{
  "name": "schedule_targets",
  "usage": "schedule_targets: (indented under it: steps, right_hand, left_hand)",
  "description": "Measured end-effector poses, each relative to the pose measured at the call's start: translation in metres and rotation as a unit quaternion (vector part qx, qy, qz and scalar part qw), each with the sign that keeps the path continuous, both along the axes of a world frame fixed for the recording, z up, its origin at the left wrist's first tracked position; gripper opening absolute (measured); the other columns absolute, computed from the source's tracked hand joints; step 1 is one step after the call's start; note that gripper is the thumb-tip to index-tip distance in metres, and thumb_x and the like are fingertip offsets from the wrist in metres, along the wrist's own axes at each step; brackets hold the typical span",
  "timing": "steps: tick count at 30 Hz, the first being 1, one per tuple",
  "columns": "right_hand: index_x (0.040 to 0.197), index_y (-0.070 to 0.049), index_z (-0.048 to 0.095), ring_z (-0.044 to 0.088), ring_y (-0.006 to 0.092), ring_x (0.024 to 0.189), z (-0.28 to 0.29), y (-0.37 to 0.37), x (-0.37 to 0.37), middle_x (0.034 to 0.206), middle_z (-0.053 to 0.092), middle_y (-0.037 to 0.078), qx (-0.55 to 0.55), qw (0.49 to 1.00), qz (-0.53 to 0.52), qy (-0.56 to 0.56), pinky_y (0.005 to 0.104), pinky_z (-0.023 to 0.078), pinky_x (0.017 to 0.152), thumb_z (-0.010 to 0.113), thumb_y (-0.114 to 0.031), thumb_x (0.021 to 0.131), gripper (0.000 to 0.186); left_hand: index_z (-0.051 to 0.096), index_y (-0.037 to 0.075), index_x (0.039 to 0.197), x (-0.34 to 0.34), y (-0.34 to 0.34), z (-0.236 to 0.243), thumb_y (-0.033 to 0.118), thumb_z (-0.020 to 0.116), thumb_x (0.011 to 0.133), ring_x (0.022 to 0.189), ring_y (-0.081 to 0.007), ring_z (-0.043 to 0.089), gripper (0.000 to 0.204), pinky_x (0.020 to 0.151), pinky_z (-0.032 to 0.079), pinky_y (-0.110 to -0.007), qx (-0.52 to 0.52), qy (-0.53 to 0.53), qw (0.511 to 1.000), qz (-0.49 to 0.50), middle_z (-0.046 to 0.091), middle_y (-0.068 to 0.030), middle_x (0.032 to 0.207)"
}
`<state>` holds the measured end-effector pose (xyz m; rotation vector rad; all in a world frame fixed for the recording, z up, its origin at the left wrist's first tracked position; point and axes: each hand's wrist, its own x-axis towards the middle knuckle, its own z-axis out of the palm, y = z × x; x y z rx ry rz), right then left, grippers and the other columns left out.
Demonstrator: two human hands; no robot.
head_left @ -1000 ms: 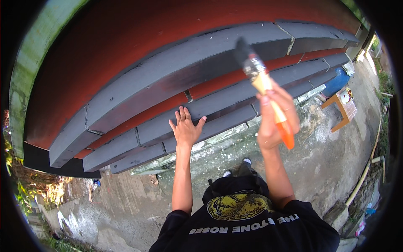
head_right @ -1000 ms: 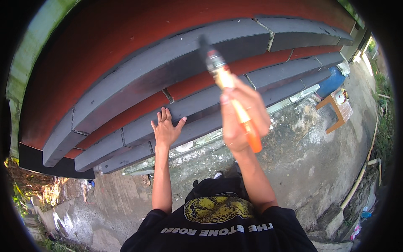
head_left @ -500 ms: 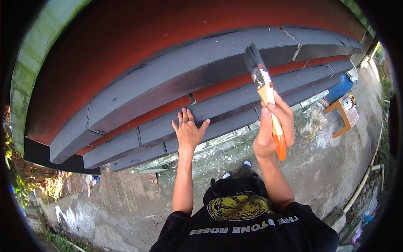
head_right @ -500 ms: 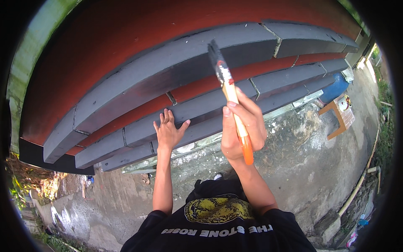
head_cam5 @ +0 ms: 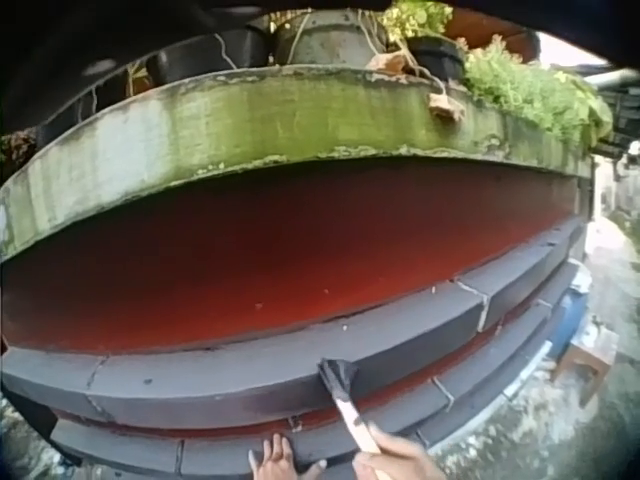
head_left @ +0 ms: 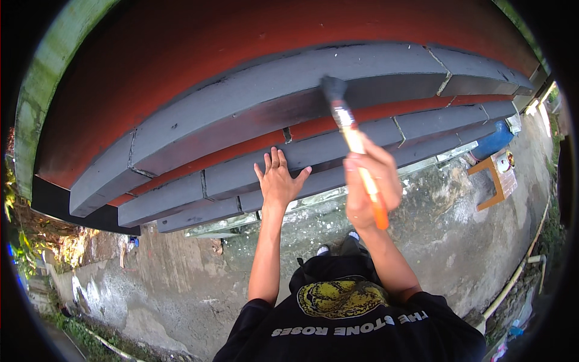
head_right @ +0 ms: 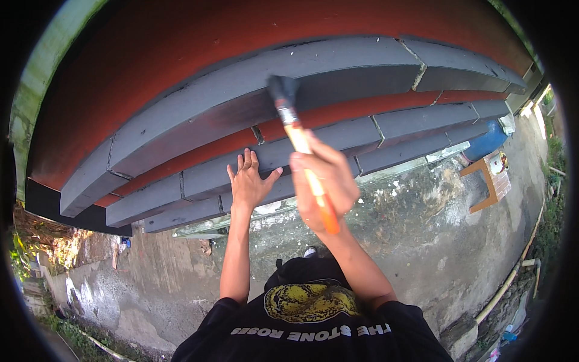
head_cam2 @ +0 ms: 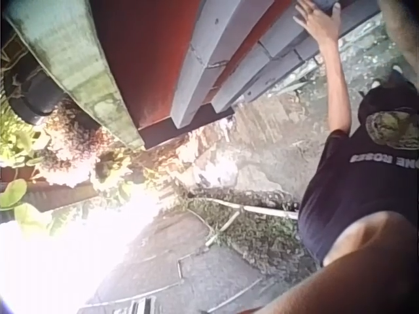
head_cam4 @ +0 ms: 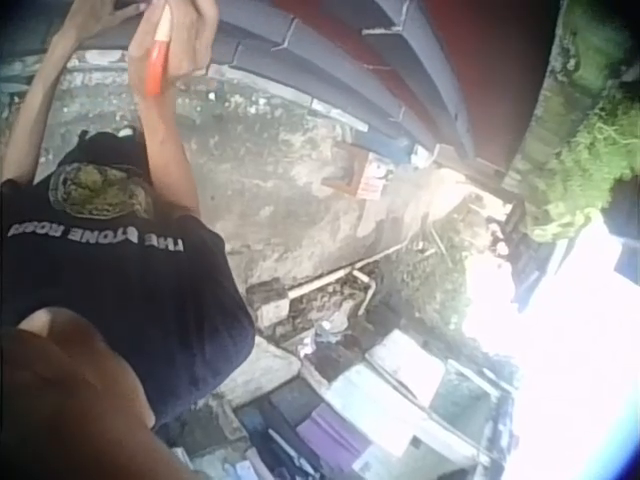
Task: The person is painting the exterior architectural details of a building with dark grey paint using a brush.
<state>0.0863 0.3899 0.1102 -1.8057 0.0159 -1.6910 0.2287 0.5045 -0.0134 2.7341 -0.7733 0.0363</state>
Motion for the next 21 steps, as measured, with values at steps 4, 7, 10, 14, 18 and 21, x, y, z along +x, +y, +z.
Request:
schedule_targets:
  steps: [4,7,10,14,18,21]
  right_hand:
    - [0.093,0.002,0.071,0.073,0.0319,0.097,0.006,0.023,-0.001,0.106,0.071,0.023,-0.043,0.982,0.161,0.086,0.0356,0.059,0.082,0.074,0.006,0.08,0.014]
    - [0.093,0.002,0.071,0.073,0.0317,0.095,0.002,0.018,-0.011,0.105,0.071,0.023,-0.07,0.983,0.147,0.084,0.035,0.059,0.081,0.073,0.006,0.08,0.014]
    - [0.098,0.0,0.073,0.072,0.0263,0.086,-0.018,-0.002,-0.027,0.102,0.071,0.018,0.032,0.992,0.056,0.111,0.0315,0.058,0.07,0.073,0.003,0.081,0.018]
    - [0.096,0.001,0.073,0.07,0.0269,0.081,-0.027,0.016,-0.037,0.09,0.069,0.015,0.068,0.975,0.075,0.198,0.034,0.056,0.071,0.071,0.002,0.08,0.016]
    - [0.093,-0.001,0.074,0.067,0.0258,0.083,-0.03,0.016,-0.035,0.089,0.069,0.011,0.026,0.968,0.083,0.234,0.0356,0.053,0.072,0.072,0.0,0.077,0.017]
    - [0.093,-0.004,0.075,0.065,0.0263,0.087,-0.025,0.012,-0.029,0.09,0.069,0.008,-0.04,0.969,0.093,0.224,0.0385,0.05,0.08,0.074,-0.004,0.074,0.019]
  left_hand:
    - [0.042,-0.009,0.146,0.005,0.016,0.017,0.054,0.064,0.086,0.147,-0.0412,0.034,0.09,0.119,0.017,-0.065,-0.004,0.063,0.996,-0.057,0.038,-0.0246,0.157]
    - [0.047,-0.009,0.143,-0.005,0.026,0.015,0.046,0.067,0.088,0.142,-0.0424,0.042,0.081,0.119,0.017,-0.064,-0.129,0.067,0.989,-0.021,0.049,-0.0277,0.147]
    - [0.046,-0.007,0.144,-0.059,0.033,0.033,0.034,0.073,0.086,0.136,-0.0405,0.049,0.077,0.117,0.025,-0.059,-0.201,0.05,0.978,0.002,0.054,-0.0276,0.142]
    - [0.044,0.0,0.15,-0.127,0.005,0.069,0.005,0.079,0.075,0.104,-0.03,0.063,0.083,0.087,0.053,-0.042,-0.411,-0.098,0.905,-0.052,0.064,-0.0198,0.118]
    - [0.049,0.0,0.146,-0.129,-0.01,0.067,0.003,0.073,0.078,0.09,-0.0275,0.061,0.072,0.078,0.053,-0.037,-0.431,-0.137,0.891,-0.032,0.062,-0.0165,0.105]
    - [0.058,-0.002,0.139,-0.123,-0.013,0.067,0.004,0.069,0.08,0.089,-0.0251,0.06,0.06,0.074,0.052,-0.035,-0.437,-0.145,0.888,-0.012,0.061,-0.0148,0.102]
